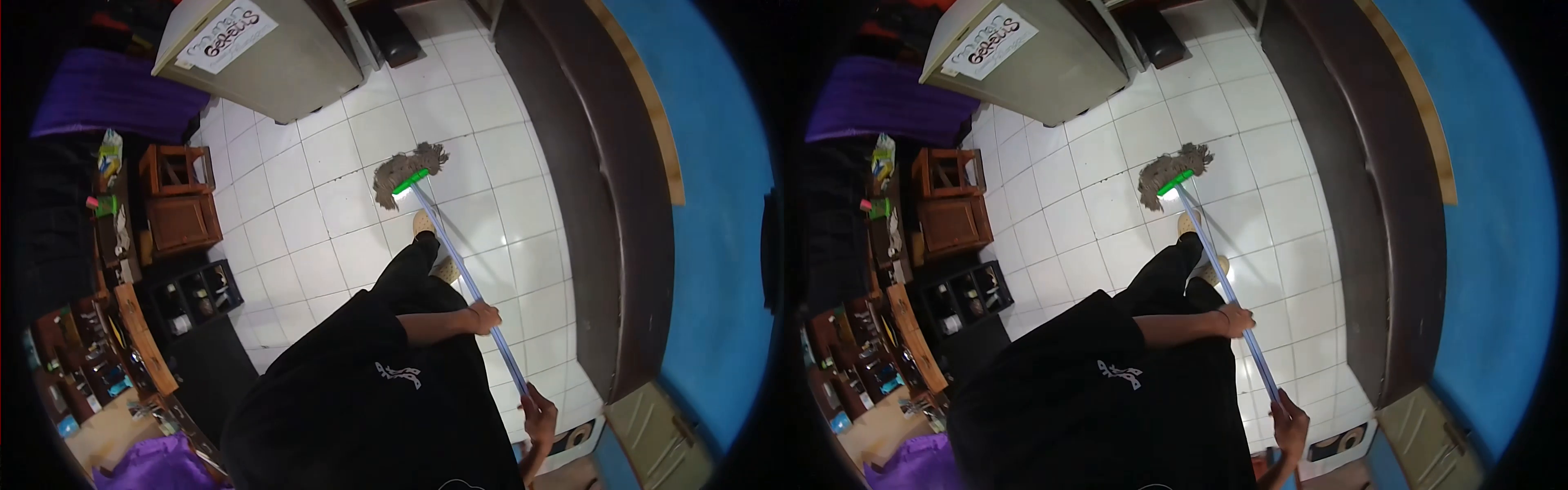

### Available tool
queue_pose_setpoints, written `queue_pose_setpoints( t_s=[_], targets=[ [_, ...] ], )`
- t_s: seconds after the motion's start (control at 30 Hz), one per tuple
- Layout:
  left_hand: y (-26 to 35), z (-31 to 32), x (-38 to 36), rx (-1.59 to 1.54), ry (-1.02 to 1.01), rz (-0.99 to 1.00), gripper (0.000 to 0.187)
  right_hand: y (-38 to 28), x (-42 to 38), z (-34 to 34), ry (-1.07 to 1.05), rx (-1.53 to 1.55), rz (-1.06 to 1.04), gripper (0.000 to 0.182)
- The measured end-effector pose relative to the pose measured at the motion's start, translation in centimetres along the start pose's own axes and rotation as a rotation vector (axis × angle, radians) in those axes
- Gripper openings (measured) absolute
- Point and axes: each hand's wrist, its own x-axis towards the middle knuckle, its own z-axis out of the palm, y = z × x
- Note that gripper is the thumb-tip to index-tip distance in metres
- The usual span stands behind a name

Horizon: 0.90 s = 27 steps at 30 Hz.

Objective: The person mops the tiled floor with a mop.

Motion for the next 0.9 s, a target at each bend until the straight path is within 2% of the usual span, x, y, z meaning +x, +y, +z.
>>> queue_pose_setpoints(
  t_s=[0.07,0.13,0.2,0.27,0.3,0.33,0.37,0.4,0.47,0.53,0.57,0.6,0.67,0.7,0.77,0.83,0.87,0.9],
  targets=[
    [-3.0,-3.7,-2.1,0.156,0.172,-0.132,0.027,-2.4,4.1,1.8,0.068,-0.01,-0.158,0.03],
    [-7.8,-4.7,-3.6,0.169,0.408,-0.296,0.032,-7.0,8.2,3.6,0.054,-0.162,-0.199,0.028],
    [-11.1,-9.7,-6.0,-0.056,0.273,-0.609,0.037,-10.9,12.4,6.2,0.014,-0.256,-0.284,0.031],
    [-17.1,-9.0,-6.5,0.188,0.581,-0.695,0.045,-15.6,16.5,8.8,0.007,-0.377,-0.379,0.031],
    [-18.7,-10.6,-7.3,0.204,0.632,-0.742,0.047,-17.1,19.0,10.3,0.003,-0.374,-0.412,0.032],
    [-19.9,-12.3,-8.0,0.222,0.679,-0.788,0.048,-18.4,21.4,11.9,0.071,-0.371,-0.551,0.034],
    [-21.1,-13.7,-8.6,0.222,0.707,-0.802,0.047,-21.4,22.9,13.0,0.081,-0.396,-0.477,0.032],
    [-22.3,-15.2,-9.2,0.232,0.732,-0.813,0.047,-23.3,24.6,14.4,0.099,-0.346,-0.506,0.031],
    [-24.6,-17.7,-10.2,0.119,0.651,-0.848,0.046,-25.7,26.5,16.1,0.078,-0.288,-0.488,0.031],
    [-26.9,-17.8,-10.9,0.264,0.557,-0.766,0.053,-26.7,25.6,15.7,0.005,-0.31,-0.392,0.032],
    [-27.5,-17.4,-11.1,0.3,0.611,-0.684,0.045,-25.9,25.0,15.6,0.001,-0.311,-0.382,0.032],
    [-27.4,-16.2,-10.6,0.296,0.608,-0.684,0.045,-24.9,24.4,15.5,-0.012,-0.3,-0.385,0.031],
    [-27.5,-13.9,-9.2,0.552,0.577,-0.641,0.036,-21.6,23.0,15.2,0.0,-0.275,-0.406,0.032],
    [-26.1,-12.8,-8.8,0.826,0.651,-0.493,0.028,-19.4,22.0,14.5,-0.004,-0.239,-0.415,0.033],
    [-23.0,-10.0,-6.1,0.713,0.475,-0.378,0.024,-14.9,19.4,12.1,-0.022,-0.219,-0.355,0.035],
    [-17.7,-8.0,-3.9,0.684,0.404,-0.27,0.021,-11.4,16.5,9.0,-0.078,-0.227,-0.178,0.036],
    [-14.1,-8.0,-3.2,0.53,0.364,-0.241,0.019,-10.1,14.7,6.9,-0.12,-0.222,-0.063,0.036],
    [-11.3,-6.6,-1.5,0.55,0.335,-0.233,0.018,-8.6,13.0,4.8,-0.113,-0.212,-0.051,0.036]
  ],
)
